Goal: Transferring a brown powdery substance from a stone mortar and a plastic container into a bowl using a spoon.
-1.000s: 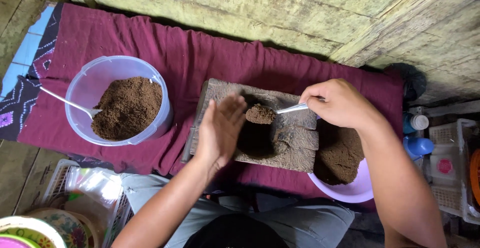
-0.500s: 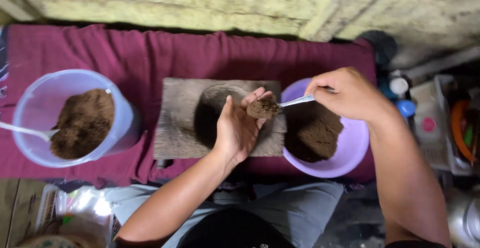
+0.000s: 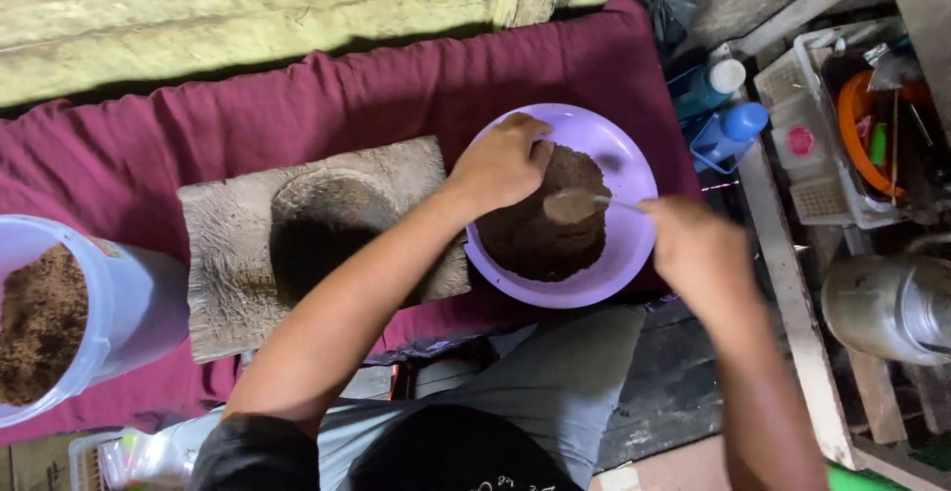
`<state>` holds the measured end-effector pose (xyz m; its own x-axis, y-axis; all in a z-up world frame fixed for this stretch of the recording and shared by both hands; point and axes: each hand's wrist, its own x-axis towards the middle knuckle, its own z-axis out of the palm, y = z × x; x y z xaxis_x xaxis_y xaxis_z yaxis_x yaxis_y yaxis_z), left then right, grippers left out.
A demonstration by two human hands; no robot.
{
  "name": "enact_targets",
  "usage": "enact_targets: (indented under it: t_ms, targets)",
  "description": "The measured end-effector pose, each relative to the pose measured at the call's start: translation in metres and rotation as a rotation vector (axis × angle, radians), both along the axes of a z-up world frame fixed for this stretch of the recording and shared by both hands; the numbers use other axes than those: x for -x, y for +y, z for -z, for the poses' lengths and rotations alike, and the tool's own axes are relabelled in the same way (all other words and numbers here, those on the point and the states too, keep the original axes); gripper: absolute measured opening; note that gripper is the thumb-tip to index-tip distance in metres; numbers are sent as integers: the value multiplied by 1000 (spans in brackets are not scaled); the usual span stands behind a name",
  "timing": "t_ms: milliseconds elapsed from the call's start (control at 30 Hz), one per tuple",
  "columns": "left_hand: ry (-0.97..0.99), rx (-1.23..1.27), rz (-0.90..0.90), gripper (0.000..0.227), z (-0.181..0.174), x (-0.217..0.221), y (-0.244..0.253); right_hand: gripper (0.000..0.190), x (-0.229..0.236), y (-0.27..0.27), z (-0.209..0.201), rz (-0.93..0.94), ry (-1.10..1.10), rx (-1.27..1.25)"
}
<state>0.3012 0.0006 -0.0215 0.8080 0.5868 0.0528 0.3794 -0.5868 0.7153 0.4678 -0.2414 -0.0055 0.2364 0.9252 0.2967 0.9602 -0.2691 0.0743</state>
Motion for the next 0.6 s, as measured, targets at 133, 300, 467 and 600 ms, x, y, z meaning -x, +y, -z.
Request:
enact_targets:
  t_ms: [133, 300, 467, 600]
  targets:
    - [428, -401, 50, 38, 50, -19, 23, 28, -5, -17, 52, -105, -248, -107]
    - [685, -437, -111, 37, 105, -38, 38, 16, -3, -32, 34, -68, -60, -9]
    - [671, -347, -78, 38, 99, -30, 30, 19, 9, -9, 77, 8, 67, 145]
    - [627, -372, -63, 35, 90, -24, 30, 20, -3, 1, 77, 194, -18, 121]
